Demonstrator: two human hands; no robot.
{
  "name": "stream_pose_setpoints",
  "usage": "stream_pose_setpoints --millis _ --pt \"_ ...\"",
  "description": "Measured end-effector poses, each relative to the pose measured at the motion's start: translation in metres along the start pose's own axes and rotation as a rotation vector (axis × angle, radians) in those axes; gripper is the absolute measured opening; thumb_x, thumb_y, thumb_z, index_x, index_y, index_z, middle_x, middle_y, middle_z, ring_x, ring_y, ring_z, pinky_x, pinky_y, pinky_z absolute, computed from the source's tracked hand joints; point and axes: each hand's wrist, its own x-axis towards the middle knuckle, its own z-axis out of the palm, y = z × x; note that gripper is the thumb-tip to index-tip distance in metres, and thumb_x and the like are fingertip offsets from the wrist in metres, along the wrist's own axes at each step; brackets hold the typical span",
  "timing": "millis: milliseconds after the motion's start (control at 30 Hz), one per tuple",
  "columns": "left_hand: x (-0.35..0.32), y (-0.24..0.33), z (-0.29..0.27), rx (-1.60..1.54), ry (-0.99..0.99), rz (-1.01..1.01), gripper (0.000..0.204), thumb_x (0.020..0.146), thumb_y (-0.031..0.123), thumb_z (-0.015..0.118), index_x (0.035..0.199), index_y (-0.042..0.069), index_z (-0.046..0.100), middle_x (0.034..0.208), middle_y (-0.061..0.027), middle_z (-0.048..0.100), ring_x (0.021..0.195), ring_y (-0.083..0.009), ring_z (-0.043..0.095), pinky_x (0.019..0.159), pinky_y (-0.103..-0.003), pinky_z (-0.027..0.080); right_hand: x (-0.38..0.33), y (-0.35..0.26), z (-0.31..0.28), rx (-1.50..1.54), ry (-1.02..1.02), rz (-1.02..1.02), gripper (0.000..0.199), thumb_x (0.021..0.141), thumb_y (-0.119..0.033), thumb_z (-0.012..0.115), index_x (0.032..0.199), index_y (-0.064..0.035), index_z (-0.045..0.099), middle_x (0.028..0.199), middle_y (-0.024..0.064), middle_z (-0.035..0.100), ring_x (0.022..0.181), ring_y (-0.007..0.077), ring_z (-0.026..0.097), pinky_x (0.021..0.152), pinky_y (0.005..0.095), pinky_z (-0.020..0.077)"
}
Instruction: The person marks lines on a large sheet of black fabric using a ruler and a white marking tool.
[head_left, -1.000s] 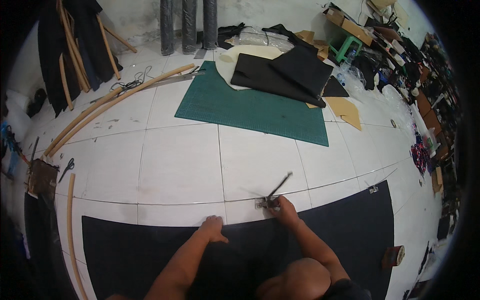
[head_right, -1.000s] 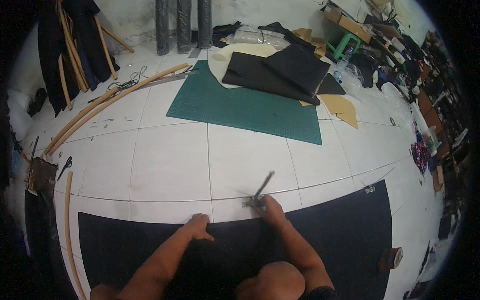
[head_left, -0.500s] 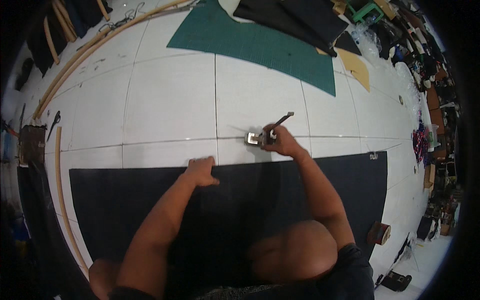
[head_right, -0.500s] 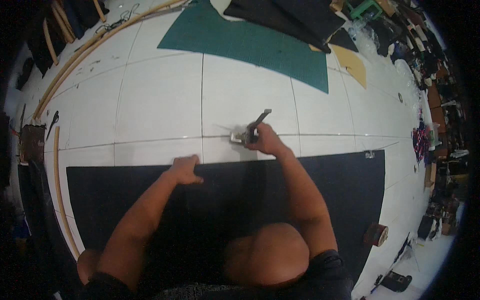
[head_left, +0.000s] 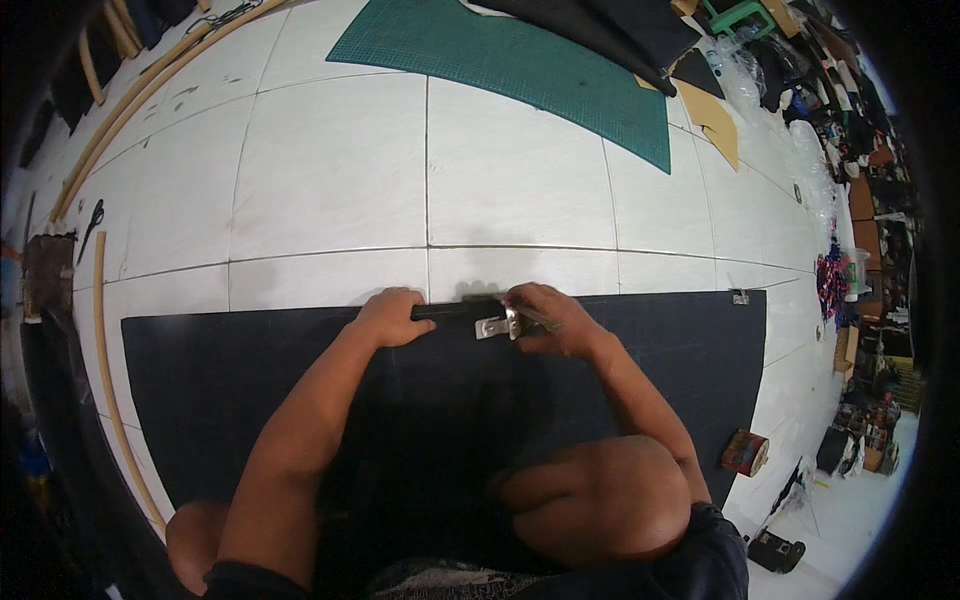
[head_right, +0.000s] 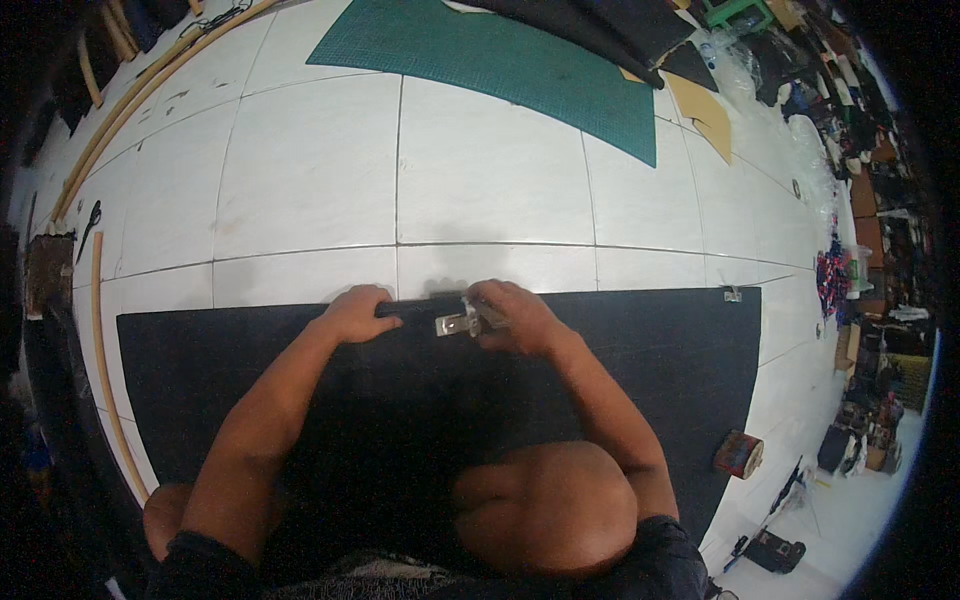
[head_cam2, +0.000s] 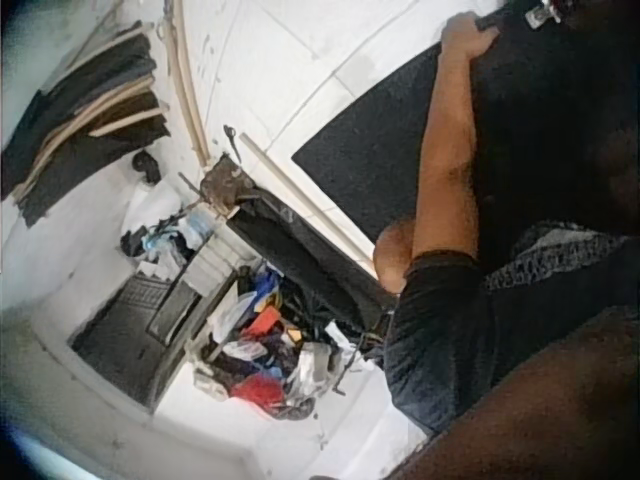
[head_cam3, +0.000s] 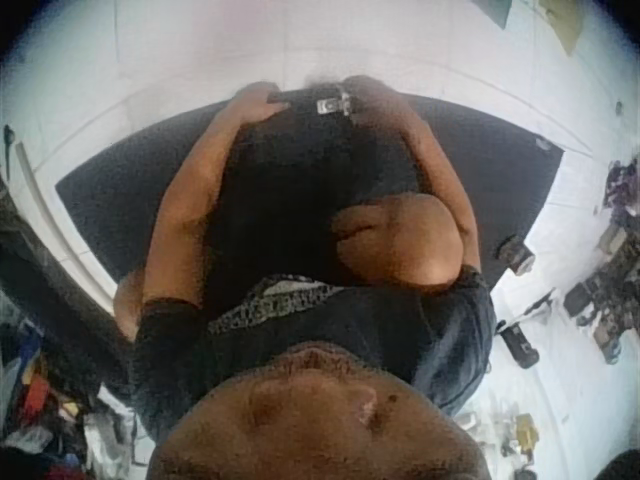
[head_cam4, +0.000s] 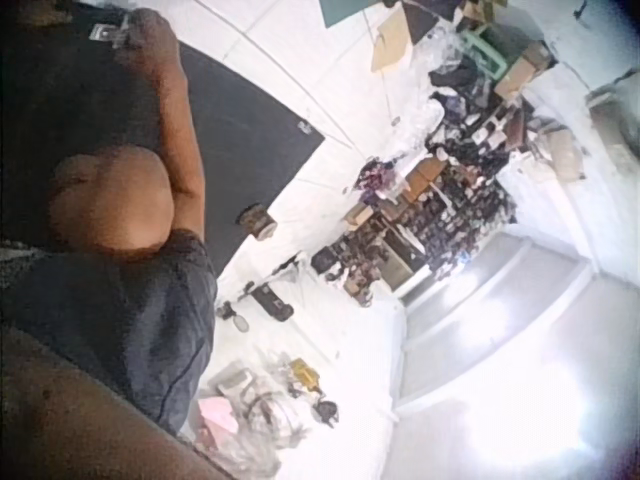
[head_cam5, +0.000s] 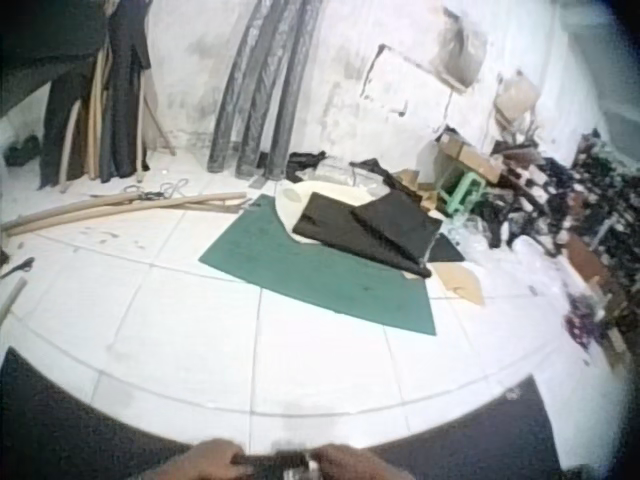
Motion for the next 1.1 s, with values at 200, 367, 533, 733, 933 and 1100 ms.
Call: stream_pose_setpoints --millis 200,367,533,733,933,1100 --pt "-0.008 0.008 0.006 0.11 0.195 0.056 0.058 0.083 0.04 0.067 0.127 0.005 0.057 0.113 -0.0204 0.065 0.108 -0.0381 0.06 0.097 -0.047 0.044 0.008 -0.001 -0.003 0.071 -0.089 0.153 0.069 0.068 -0.027 0.08 0.131 -0.0109 0.055 0.125 0.0161 0.061 0.118 0.0342 0.056 0.103 0.0431 0.044" --pt "-0.011 0.025 0.03 0.322 0.325 0.07 0.069 0.079 0.043 0.071 0.138 0.014 0.052 0.14 -0.0221 0.042 0.134 -0.0434 0.034 0.109 -0.055 0.03 -0.006 0.014 0.013 0.025 0.04 0.113 0.066 0.07 -0.025 0.078 0.13 -0.0092 0.057 0.126 0.0152 0.06 0.118 0.0344 0.055 0.102 0.0433 0.0443" --pt "0.023 0.036 0.02 -0.104 0.237 0.253 0.073 0.075 0.035 0.072 0.141 0.015 0.049 0.146 -0.0192 0.041 0.137 -0.0357 0.037 0.111 -0.054 0.029 0.001 0.028 0.038 -0.054 0.165 0.039 0.062 0.071 -0.026 0.078 0.128 -0.0097 0.059 0.124 0.0149 0.061 0.116 0.0356 0.055 0.101 0.0432 0.0447" --pt "0.041 0.053 0.032 0.099 0.024 0.304 0.063 0.074 0.02 0.062 0.136 0.019 0.054 0.138 -0.0027 0.055 0.132 -0.0335 0.044 0.11 -0.049 0.033 -0.013 0.041 0.075 -0.245 0.289 0.156 0.07 0.072 -0.03 0.079 0.134 -0.009 0.054 0.131 0.0173 0.055 0.12 0.0373 0.051 0.102 0.0454 0.0426" --pt "0.037 0.049 0.052 0.115 0.213 0.307 0.056 0.074 0.022 0.065 0.129 0.013 0.058 0.127 -0.0103 0.056 0.121 -0.0335 0.049 0.104 -0.051 0.037 -0.033 0.01 0.091 0.497 0.475 0.82 0.041 0.087 -0.039 0.07 0.108 -0.005 0.059 0.088 0.0109 0.061 0.081 0.0276 0.062 0.072 0.0393 0.051" --pt "0.038 0.061 0.043 0.222 0.105 0.258 0.051 0.077 0.028 0.067 0.124 0.013 0.059 0.117 -0.0129 0.058 0.114 -0.0335 0.053 0.095 -0.05 0.043 -0.018 -0.005 0.094 1.249 0.26 0.966 0.042 0.094 -0.046 0.061 0.107 -0.0054 0.059 0.084 0.007 0.061 0.073 0.0189 0.061 0.058 0.032 0.048"
